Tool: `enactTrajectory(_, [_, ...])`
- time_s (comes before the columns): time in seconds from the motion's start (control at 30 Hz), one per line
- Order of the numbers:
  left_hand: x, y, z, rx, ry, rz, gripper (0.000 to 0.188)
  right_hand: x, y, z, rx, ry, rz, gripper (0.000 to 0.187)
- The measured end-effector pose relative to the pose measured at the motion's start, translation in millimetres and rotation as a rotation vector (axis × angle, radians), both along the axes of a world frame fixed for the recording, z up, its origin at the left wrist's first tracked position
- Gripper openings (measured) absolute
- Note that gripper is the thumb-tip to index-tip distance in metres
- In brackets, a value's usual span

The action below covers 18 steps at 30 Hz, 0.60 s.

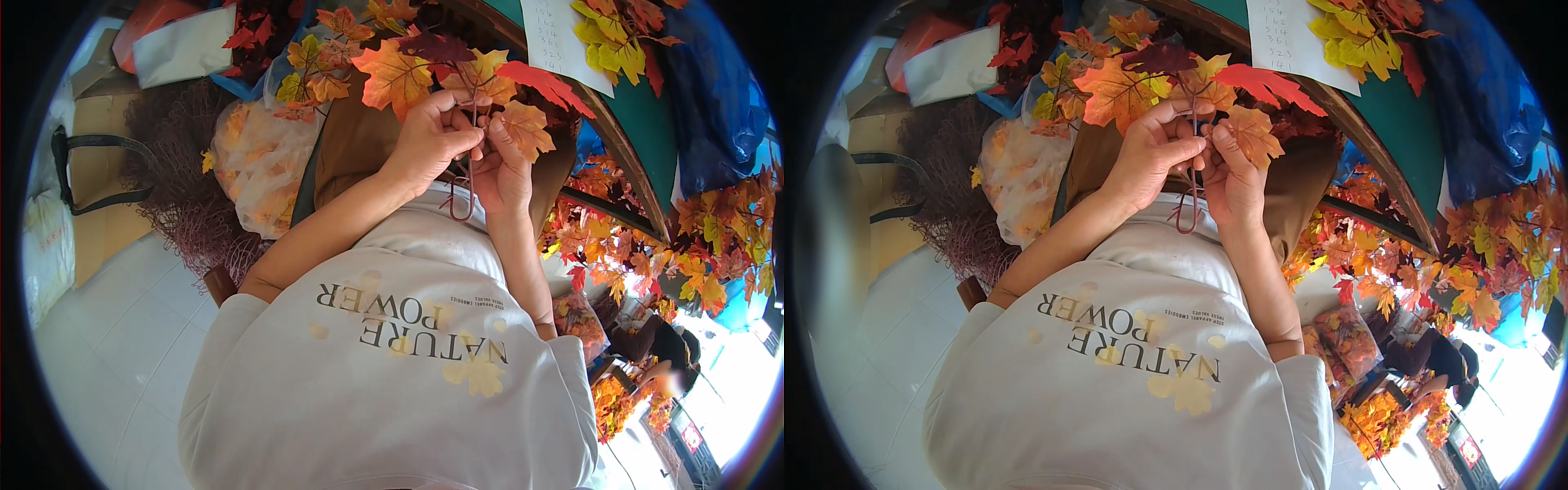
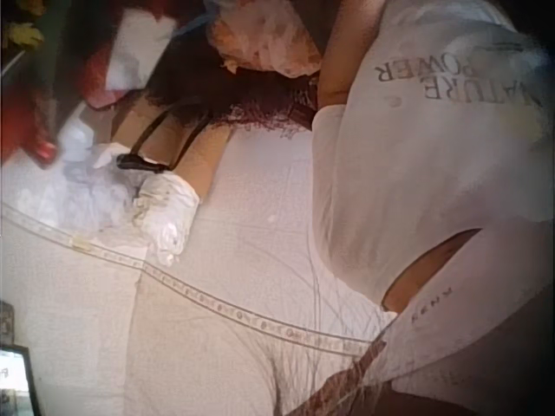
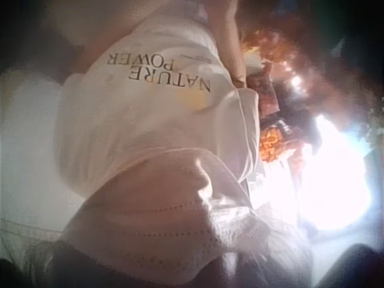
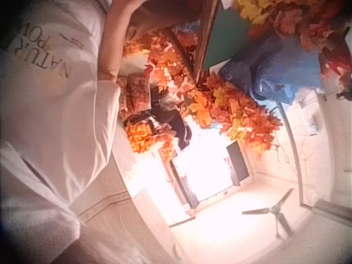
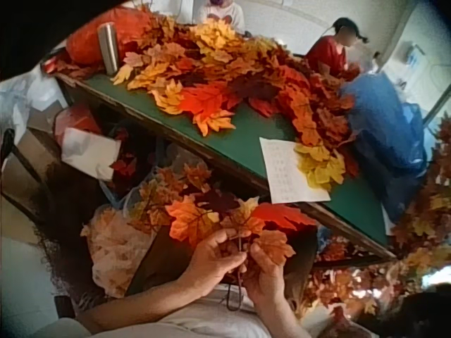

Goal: Assembling a garland using artificial autumn leaves and wire in a workshop setting.

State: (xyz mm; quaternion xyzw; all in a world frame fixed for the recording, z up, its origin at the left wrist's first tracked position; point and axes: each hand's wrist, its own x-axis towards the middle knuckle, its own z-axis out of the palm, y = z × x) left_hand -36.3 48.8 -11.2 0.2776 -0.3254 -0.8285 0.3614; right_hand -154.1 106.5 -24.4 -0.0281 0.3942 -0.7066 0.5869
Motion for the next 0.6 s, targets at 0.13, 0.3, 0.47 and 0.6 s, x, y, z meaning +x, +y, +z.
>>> enactTrajectory(0.13, [0.4, 0.3, 1.5, -0.011, -0.004, 0.000, 0.035, 0.9, -0.2, 1.7, -0.013, 0.039, 0.013, 0.016])
enactTrajectory(0.3, [-0.4, -0.6, -5.3, -0.030, -0.012, -0.015, 0.034, 0.5, -0.3, 0.5, -0.019, 0.133, 0.013, 0.015])
enactTrajectory(0.47, [-1.1, -2.8, -5.4, -0.019, 0.005, -0.028, 0.036, 3.7, -1.2, 2.3, 0.012, 0.238, -0.034, 0.014])
enactTrajectory(0.6, [-1.2, -4.7, -6.9, -0.090, 0.022, -0.044, 0.038, 2.0, 2.6, -3.2, -0.024, 0.310, -0.047, 0.017])
